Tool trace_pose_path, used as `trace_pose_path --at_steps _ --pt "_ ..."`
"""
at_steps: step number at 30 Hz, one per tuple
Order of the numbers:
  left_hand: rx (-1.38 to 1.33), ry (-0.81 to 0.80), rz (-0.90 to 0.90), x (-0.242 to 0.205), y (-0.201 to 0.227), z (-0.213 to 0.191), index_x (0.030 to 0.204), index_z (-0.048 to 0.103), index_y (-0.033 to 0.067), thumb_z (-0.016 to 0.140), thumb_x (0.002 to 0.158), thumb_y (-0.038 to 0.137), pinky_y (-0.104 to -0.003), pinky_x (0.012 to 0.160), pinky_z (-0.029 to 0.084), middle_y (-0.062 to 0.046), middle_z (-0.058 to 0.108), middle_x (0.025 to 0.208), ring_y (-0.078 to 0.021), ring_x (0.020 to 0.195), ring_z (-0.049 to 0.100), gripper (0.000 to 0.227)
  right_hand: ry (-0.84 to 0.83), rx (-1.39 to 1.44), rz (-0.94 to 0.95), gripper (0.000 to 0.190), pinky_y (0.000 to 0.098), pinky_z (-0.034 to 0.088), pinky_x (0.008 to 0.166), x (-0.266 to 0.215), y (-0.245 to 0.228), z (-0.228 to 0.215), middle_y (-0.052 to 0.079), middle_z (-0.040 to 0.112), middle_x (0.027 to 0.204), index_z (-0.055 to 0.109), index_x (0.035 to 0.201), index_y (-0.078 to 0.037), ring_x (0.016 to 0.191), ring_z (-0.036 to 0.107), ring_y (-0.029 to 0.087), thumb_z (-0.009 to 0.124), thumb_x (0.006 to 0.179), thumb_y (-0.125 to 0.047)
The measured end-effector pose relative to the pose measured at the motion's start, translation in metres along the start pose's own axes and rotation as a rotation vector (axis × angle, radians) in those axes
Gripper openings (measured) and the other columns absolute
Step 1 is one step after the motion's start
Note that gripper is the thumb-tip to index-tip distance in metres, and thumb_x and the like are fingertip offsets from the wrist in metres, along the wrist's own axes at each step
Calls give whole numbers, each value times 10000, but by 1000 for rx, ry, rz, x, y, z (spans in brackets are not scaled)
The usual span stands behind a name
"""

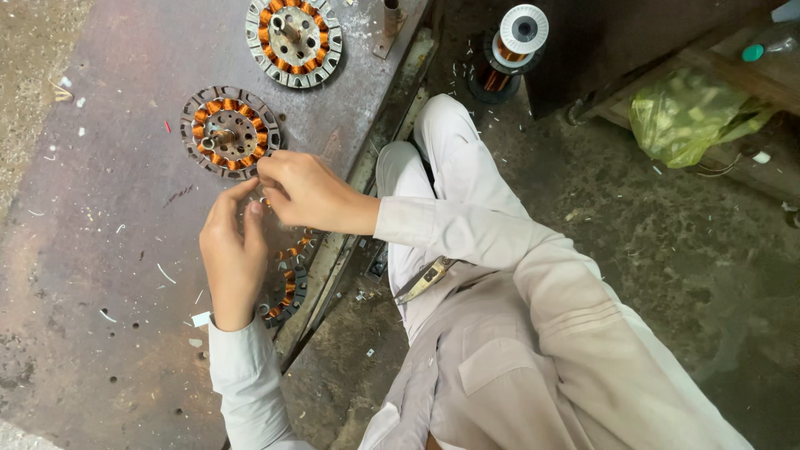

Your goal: The person cuts small white strips with scissors and inserts them into the slots of circular motor stators. The person handles multiple stators, placing them on the workbench and adjusting their positions.

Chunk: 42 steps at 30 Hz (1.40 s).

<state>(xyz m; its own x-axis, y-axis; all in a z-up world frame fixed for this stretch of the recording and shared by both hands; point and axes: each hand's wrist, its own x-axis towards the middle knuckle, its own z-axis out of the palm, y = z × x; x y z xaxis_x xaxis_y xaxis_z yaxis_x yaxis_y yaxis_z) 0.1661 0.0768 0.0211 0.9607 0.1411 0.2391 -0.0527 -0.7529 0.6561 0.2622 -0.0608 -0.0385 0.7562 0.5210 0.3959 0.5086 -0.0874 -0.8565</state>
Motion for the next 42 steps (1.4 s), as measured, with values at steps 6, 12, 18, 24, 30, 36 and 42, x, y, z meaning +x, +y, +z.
trace_pose_path --at_steps 6,12,18,24,30,36,42 --pt "-181 -68 -152 8 -5 -3 1252 644 6 712 993 154 -335 894 533 -136 725 1152 -227 1016 687 306 -84 176 -23 252 349 581 772 -2 24 -16 91 645 1019 668 1070 -50 898 691 226 781 885 -177" --pt "-76 17 -43 11 -12 7 1198 714 -13 800 975 159 -310 912 527 -150 752 1112 -191 1030 703 295 -322 553 198 321 328 593 996 0 60 -13 44 714 1254 650 1298 -81 1128 697 146 703 1003 -196" --pt "-221 10 -140 6 -18 9 1216 709 -9 770 981 149 -274 878 537 -113 759 1099 -149 990 696 289 -298 609 124 369 354 567 1049 -8 65 -4 50 686 1319 627 1340 -61 1229 654 164 714 1017 -217" --pt "-316 27 -200 4 -19 12 1209 701 -30 767 977 137 -237 843 540 -87 743 1075 -100 947 672 294 -300 508 192 360 328 605 965 -7 63 -8 32 705 1279 648 1298 -96 1186 673 141 718 996 -278" --pt "-259 62 -249 3 -14 13 1199 714 -31 762 990 146 -219 740 487 -66 736 1029 -76 839 604 277 -263 465 147 318 311 606 911 -3 63 -2 22 745 1162 687 1226 -81 1052 718 122 734 988 -287" --pt "-391 -2 -312 5 -16 12 1202 691 -24 726 994 157 -186 754 498 -38 722 1053 -42 873 624 278 -283 483 137 303 315 603 876 3 65 -3 27 748 1123 697 1197 -70 1007 714 121 738 979 -277" --pt "-321 23 -341 6 -17 13 1163 692 -17 736 990 153 -191 680 447 -26 703 995 -44 790 565 246 -354 468 129 298 310 604 868 8 63 -8 18 754 1089 691 1189 -70 1003 729 115 733 980 -278"
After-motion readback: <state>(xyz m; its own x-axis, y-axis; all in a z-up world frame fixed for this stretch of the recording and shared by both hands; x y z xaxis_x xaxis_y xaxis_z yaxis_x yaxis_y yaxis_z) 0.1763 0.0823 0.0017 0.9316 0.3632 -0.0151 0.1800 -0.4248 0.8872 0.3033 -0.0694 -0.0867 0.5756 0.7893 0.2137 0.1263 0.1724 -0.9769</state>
